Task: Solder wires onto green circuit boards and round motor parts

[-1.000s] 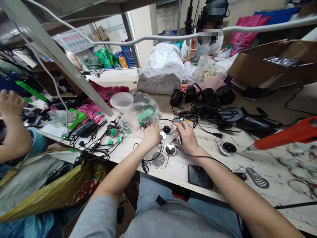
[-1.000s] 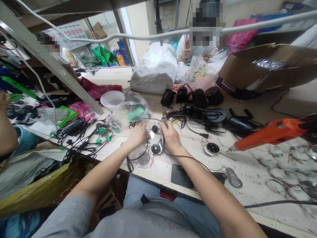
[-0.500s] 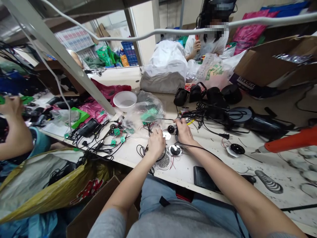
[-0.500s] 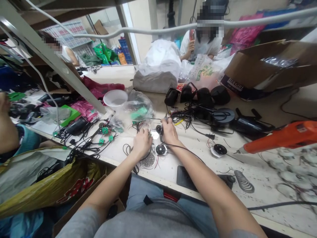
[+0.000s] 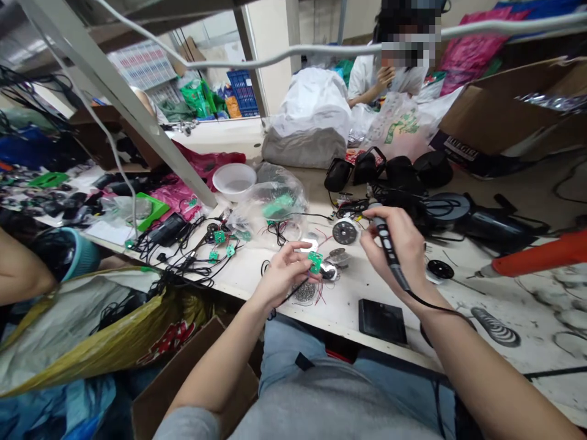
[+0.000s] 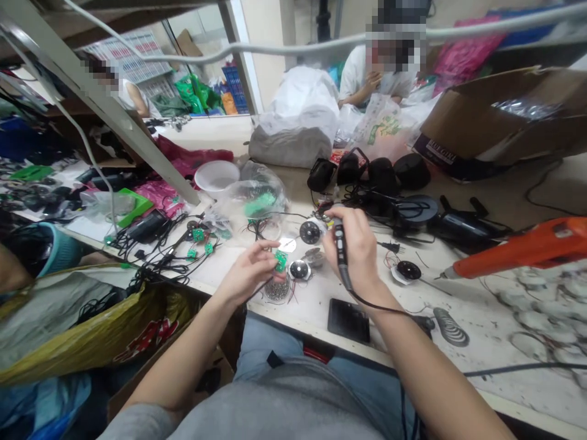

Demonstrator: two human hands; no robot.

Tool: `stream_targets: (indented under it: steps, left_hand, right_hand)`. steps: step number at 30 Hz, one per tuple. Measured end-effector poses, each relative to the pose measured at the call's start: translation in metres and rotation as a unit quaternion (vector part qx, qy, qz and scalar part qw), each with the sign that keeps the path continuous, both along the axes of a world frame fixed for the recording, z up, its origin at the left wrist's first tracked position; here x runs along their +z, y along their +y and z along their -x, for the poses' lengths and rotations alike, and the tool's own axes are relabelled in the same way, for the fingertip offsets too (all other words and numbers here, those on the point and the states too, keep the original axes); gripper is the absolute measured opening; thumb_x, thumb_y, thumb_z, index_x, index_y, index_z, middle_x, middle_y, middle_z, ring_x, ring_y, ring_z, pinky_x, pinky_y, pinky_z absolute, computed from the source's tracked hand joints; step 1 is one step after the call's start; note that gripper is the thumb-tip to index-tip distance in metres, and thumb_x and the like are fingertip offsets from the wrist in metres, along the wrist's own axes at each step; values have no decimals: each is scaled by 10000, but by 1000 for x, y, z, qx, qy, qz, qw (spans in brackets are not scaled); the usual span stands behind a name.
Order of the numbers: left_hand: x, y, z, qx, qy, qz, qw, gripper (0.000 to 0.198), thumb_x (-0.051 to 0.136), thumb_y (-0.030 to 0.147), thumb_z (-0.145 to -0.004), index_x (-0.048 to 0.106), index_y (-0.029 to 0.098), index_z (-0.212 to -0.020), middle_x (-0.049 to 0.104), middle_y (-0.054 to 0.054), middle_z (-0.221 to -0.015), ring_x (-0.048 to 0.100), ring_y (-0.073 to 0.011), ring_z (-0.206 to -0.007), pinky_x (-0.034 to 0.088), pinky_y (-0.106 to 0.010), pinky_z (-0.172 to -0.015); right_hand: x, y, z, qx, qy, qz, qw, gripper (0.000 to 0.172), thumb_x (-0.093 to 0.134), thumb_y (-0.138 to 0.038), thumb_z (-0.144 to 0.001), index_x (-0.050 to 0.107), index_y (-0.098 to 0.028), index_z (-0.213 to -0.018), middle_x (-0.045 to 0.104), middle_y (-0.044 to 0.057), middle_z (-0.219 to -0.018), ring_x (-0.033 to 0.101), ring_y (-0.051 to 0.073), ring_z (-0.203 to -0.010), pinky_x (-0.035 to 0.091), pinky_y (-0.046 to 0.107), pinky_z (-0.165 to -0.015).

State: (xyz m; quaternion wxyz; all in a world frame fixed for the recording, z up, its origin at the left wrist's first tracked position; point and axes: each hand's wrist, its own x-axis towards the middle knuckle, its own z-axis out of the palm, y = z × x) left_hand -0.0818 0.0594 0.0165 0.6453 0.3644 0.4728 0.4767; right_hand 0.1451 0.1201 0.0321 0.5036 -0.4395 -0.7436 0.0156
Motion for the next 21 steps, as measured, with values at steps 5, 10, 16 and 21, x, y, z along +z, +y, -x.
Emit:
stream_targets:
  steps: [5, 10, 16, 21]
  left_hand:
    - [-24, -24, -41, -126, -89, 78, 985, 618, 937, 263, -649, 680, 162, -1202, 632, 30, -808, 755, -169, -704, 628, -313, -746]
    - [-51, -27, -62, -151, -63, 114, 980, 644, 903, 81, -548, 712, 159, -1158, 632, 46, -835, 754, -135, -744, 604, -268, -785]
    - [-62, -27, -70, -138, -25, 133, 981, 616, 807, 15, -551, 712, 137, -1147, 690, 19, -796, 753, -140, -728, 570, -225, -707]
    - [-65, -27, -72, -119, -18, 134, 984, 600, 795, 3, -547, 728, 130, -1130, 703, 16, -780, 742, -130, -709, 582, -234, -720]
  right_hand:
    - [-30, -38, -45, -20, -58, 55, 997, 299, 575, -128, -858, 624, -236, -1132, 646, 30, -929, 638, 210, -820, 521, 346, -776]
    - [-77, -59, -68, -55, -44, 118, 991, 264, 551, -139, -873, 622, -230, -1110, 621, 45, -963, 634, 223, -846, 523, 362, -776]
    - [-99, -60, -65, -64, -28, 120, 990, 240, 508, -159, -917, 628, -220, -1116, 604, 51, -965, 616, 223, -843, 519, 375, -795]
    - [-106, -60, -64, -68, -29, 131, 989, 249, 501, -154, -930, 629, -221, -1133, 589, 50, -948, 613, 227, -866, 515, 373, -792]
